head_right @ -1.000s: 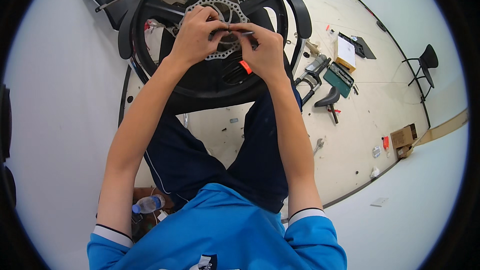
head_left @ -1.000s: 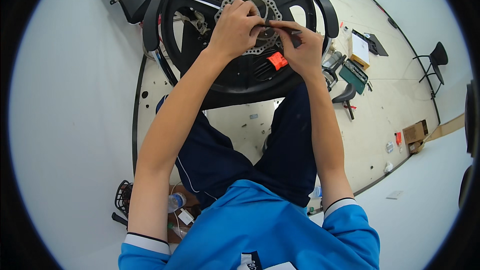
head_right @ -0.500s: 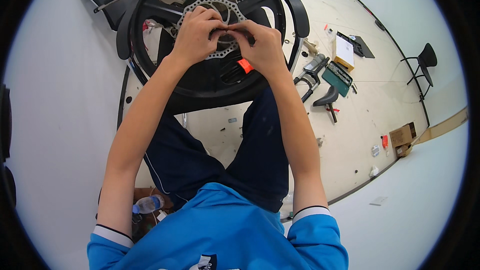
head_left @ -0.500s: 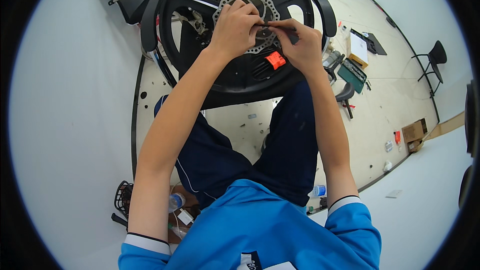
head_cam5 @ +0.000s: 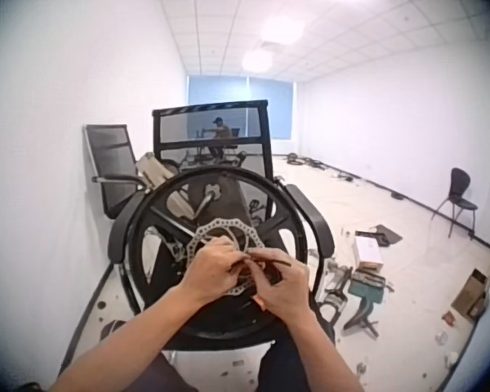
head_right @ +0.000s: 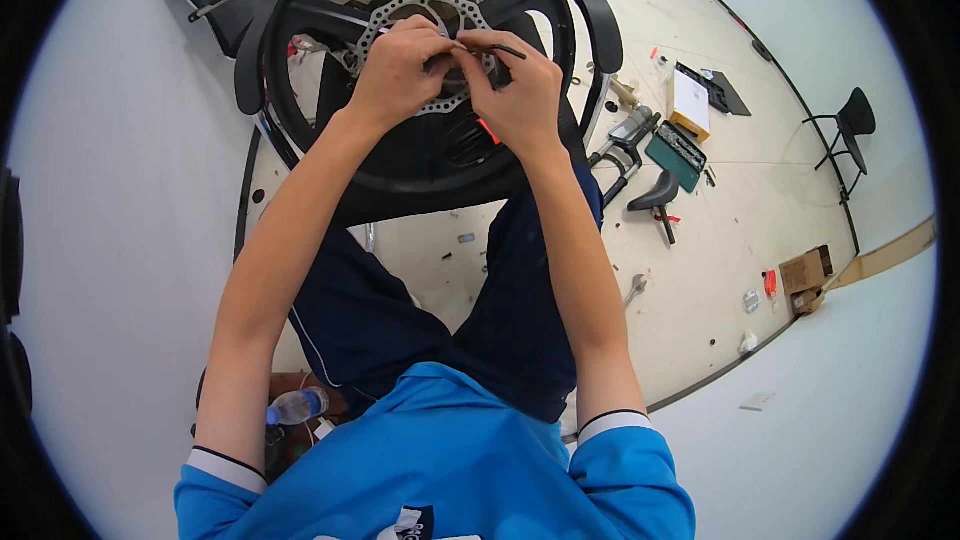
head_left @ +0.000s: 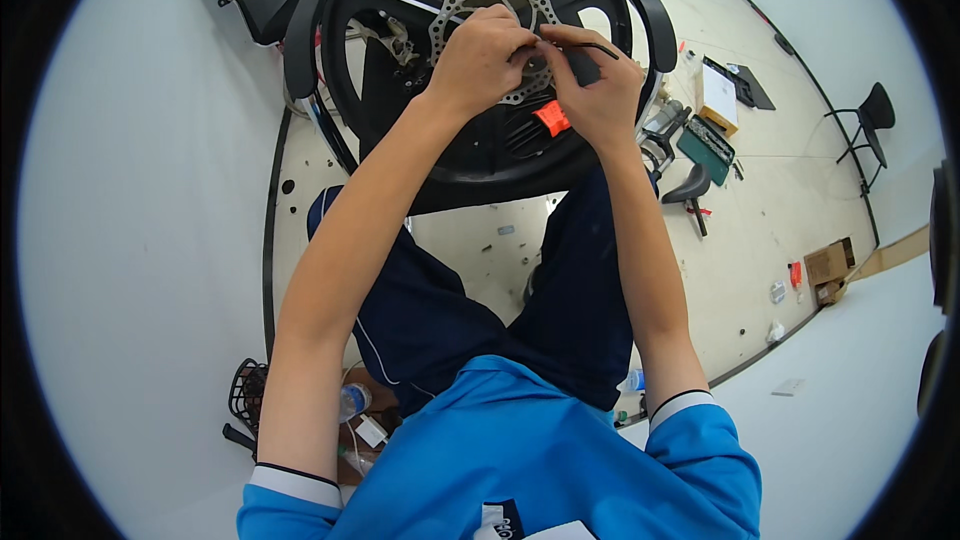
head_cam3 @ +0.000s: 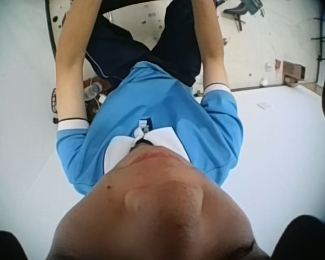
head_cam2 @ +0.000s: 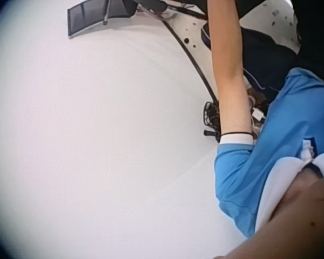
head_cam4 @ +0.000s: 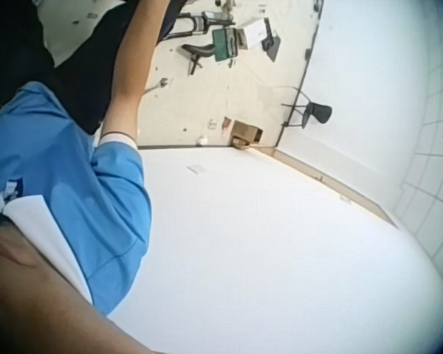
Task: The person assembles scooter parts on the floor, attaching a brake disc to a wheel hub and then assembling a handlebar grip with a throttle cable. They use their hands to align and secure components.
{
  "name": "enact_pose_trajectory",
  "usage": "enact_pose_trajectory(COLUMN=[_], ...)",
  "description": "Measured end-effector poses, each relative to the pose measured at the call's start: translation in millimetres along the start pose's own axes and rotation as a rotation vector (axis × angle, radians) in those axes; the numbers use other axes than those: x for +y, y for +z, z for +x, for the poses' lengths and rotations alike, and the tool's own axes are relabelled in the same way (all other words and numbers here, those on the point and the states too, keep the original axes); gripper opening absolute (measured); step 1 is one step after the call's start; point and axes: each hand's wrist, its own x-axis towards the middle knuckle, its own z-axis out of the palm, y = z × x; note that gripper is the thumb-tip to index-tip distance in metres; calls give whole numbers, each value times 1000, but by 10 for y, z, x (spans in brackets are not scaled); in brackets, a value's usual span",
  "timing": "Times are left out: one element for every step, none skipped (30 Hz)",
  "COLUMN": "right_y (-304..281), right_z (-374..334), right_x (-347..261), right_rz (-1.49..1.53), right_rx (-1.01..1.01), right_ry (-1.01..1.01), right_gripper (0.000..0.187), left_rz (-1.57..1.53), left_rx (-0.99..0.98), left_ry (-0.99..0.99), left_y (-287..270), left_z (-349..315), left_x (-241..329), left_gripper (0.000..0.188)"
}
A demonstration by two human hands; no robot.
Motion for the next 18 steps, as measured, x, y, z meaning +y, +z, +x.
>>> enact_pose_trajectory(right_y=[1,-4,-17,-40,-51,-38,-21,-11,-2,9,24,29,17,8,-2,-12,-36,-60], right_z=[-32,-53,-56,-56,-52,-73,-72,-73,-76,-86,-92,-90,-70,-53,-40,-40,-37,-27], right_x=[-24,-36,-20,8,25,10,14,19,24,28,35,40,45,41,33,14,-3,-12], right_rz=[79,156,165,173,182,172,160,147,134,130,125,120,128,141,153,184,209,234], right_rx=[5,6,-1,-9,-12,7,12,15,19,33,48,64,52,37,22,13,4,-5], right_ry=[53,105,120,136,151,189,171,155,138,144,148,153,160,171,181,202,219,237], right_gripper=[12,14,16,17,18,17,17,16,16,15,14,14,13,13,13,13,13,14], left_rz=[-1,11,24,36,44,52,60,68,77,85,86,87,87,75,62,49,82,114], left_rx=[2,7,12,17,-6,-29,-51,-65,-79,-93,-105,-117,-129,-116,-102,-89,-84,-79], left_ry=[-1,18,36,53,46,39,32,44,56,68,64,61,57,49,41,33,22,11], left_y=[-3,-4,-7,-9,-13,-21,-31,-37,-45,-49,-59,-68,-74,-82,-88,-94,-92,-95], left_z=[1,1,3,1,1,-6,-10,-8,-1,3,12,22,33,25,22,14,1,-22], left_x=[5,10,14,19,19,19,15,5,-10,-20,-19,-17,-14,-21,-31,-38,-42,-44], left_gripper=[7,7,7,7,8,9,10,10,10,9,10,10,10,10,11,11,12,13])
